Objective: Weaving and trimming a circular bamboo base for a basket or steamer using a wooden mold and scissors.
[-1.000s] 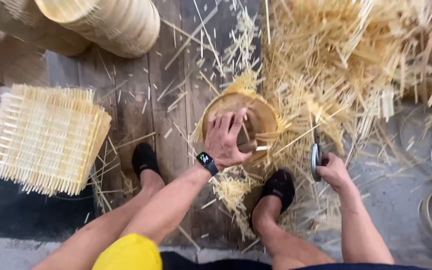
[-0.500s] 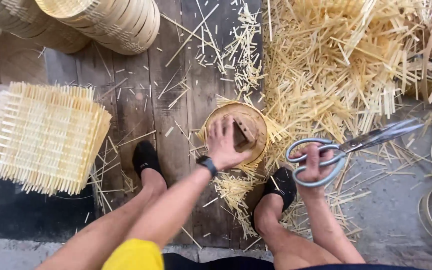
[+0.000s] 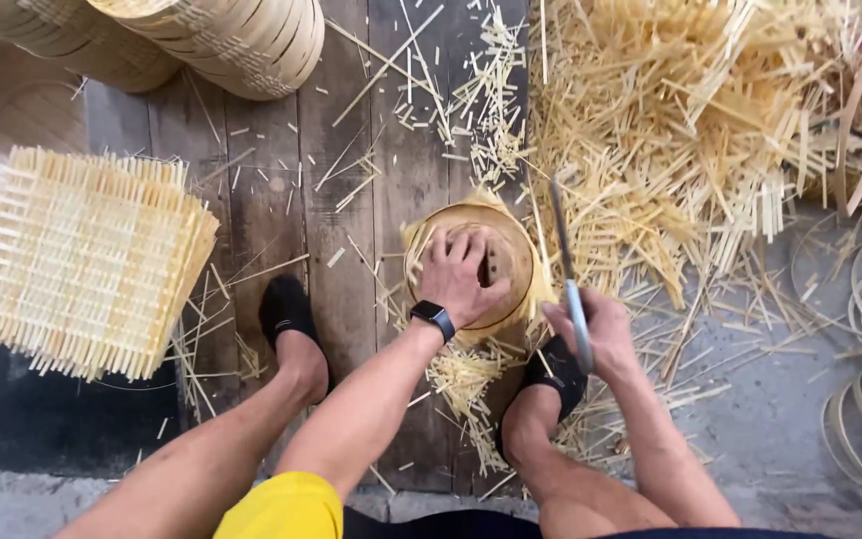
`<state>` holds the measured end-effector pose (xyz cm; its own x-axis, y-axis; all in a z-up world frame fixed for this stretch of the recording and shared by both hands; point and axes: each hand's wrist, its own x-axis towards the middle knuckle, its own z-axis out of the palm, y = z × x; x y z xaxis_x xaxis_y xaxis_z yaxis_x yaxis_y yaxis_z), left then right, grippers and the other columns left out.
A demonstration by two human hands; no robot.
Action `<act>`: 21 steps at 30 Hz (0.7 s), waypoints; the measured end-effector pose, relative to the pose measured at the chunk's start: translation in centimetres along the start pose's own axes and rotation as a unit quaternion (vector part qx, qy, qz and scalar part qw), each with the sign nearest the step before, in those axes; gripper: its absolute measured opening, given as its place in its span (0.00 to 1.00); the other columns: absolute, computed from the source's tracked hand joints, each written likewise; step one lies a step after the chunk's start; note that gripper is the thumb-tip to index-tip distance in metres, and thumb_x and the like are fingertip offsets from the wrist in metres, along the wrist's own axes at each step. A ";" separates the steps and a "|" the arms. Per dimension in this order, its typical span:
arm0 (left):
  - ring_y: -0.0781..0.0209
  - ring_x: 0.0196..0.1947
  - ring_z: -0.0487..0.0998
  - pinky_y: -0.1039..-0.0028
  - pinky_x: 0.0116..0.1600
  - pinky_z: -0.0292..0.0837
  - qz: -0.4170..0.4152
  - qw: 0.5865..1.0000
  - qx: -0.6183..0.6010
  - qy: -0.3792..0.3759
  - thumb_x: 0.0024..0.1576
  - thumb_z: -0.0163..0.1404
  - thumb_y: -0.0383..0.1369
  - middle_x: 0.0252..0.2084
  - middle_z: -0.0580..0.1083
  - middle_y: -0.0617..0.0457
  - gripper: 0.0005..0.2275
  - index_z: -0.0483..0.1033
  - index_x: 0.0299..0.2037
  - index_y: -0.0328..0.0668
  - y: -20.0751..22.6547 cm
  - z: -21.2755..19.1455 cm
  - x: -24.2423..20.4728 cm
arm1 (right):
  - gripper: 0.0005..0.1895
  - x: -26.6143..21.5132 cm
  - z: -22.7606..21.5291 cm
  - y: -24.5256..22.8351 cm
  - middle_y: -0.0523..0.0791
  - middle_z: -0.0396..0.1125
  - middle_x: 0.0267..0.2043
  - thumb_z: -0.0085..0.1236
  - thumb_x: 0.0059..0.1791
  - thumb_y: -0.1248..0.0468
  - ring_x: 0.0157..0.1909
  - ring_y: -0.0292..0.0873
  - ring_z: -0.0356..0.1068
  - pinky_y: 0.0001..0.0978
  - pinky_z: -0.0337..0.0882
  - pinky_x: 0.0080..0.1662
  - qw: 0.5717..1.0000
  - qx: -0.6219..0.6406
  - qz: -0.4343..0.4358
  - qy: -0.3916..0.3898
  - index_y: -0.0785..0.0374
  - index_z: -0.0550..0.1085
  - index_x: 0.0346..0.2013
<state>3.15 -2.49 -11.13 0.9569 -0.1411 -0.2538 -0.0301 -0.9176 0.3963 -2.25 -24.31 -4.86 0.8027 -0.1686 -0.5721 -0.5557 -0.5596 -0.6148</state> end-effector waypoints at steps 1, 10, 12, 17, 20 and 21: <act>0.33 0.67 0.54 0.38 0.64 0.54 0.000 1.000 0.001 -0.004 0.46 0.54 0.58 0.64 0.67 0.43 0.41 0.64 0.68 0.42 -0.3 0.2 -0.3 | 0.19 -0.3 0.1 0.8 0.45 0.71 0.22 0.68 0.44 0.52 0.24 0.38 0.69 0.35 0.70 0.29 1.000 0.002 0.004 -0.001 0.67 0.77 0.32; 0.34 0.70 0.53 0.41 0.69 0.51 0.065 0.998 -0.016 -0.005 0.46 0.55 0.54 0.66 0.67 0.46 0.38 0.65 0.68 0.47 -0.3 -0.7 -0.2 | 0.18 1.3 3.1 1.3 0.45 0.66 0.18 0.65 0.47 0.53 0.21 0.43 0.64 0.38 0.64 0.26 0.968 0.080 0.199 -0.129 0.68 0.77 0.29; 0.33 0.70 0.51 0.38 0.69 0.47 0.064 0.997 -0.001 -0.046 0.45 0.56 0.54 0.66 0.65 0.45 0.39 0.63 0.68 0.46 -0.4 -0.5 -0.5 | 0.24 -0.2 1.9 0.5 0.45 0.63 0.18 0.68 0.47 0.50 0.20 0.42 0.63 0.38 0.63 0.24 0.974 0.157 0.137 -0.087 0.71 0.73 0.29; 0.30 0.70 0.52 0.43 0.70 0.48 0.112 0.992 0.009 0.052 0.42 0.62 0.52 0.69 0.58 0.30 0.40 0.63 0.66 0.49 -0.7 -0.6 -2.0 | 0.22 -1.0 0.2 0.3 0.44 0.68 0.20 0.66 0.44 0.48 0.25 0.41 0.67 0.37 0.69 0.30 0.999 0.007 0.040 -0.029 0.66 0.77 0.32; 0.31 0.68 0.55 0.43 0.72 0.47 0.000 0.991 -0.095 0.095 0.40 0.65 0.52 0.67 0.57 0.27 0.50 0.50 0.70 0.40 -0.4 0.0 -2.6 | 0.29 -0.7 0.0 1.1 0.47 0.70 0.27 0.62 0.46 0.42 0.32 0.46 0.69 0.43 0.71 0.38 0.996 -0.087 0.012 -0.002 0.68 0.76 0.35; 0.31 0.66 0.57 0.40 0.71 0.45 -0.061 0.980 -0.166 0.087 0.39 0.65 0.53 0.65 0.58 0.27 0.59 0.39 0.74 0.31 -0.3 0.6 -2.6 | 0.32 -0.8 -0.3 0.7 0.50 0.69 0.31 0.58 0.48 0.37 0.35 0.50 0.70 0.47 0.71 0.43 0.983 -0.177 0.056 -0.007 0.68 0.75 0.38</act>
<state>0.48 -2.03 -11.12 0.9830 0.0544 -0.1754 0.1565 -0.7480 0.6450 -3.18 -24.86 -4.66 0.7358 -0.2354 -0.6350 -0.5285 -0.7859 -0.3210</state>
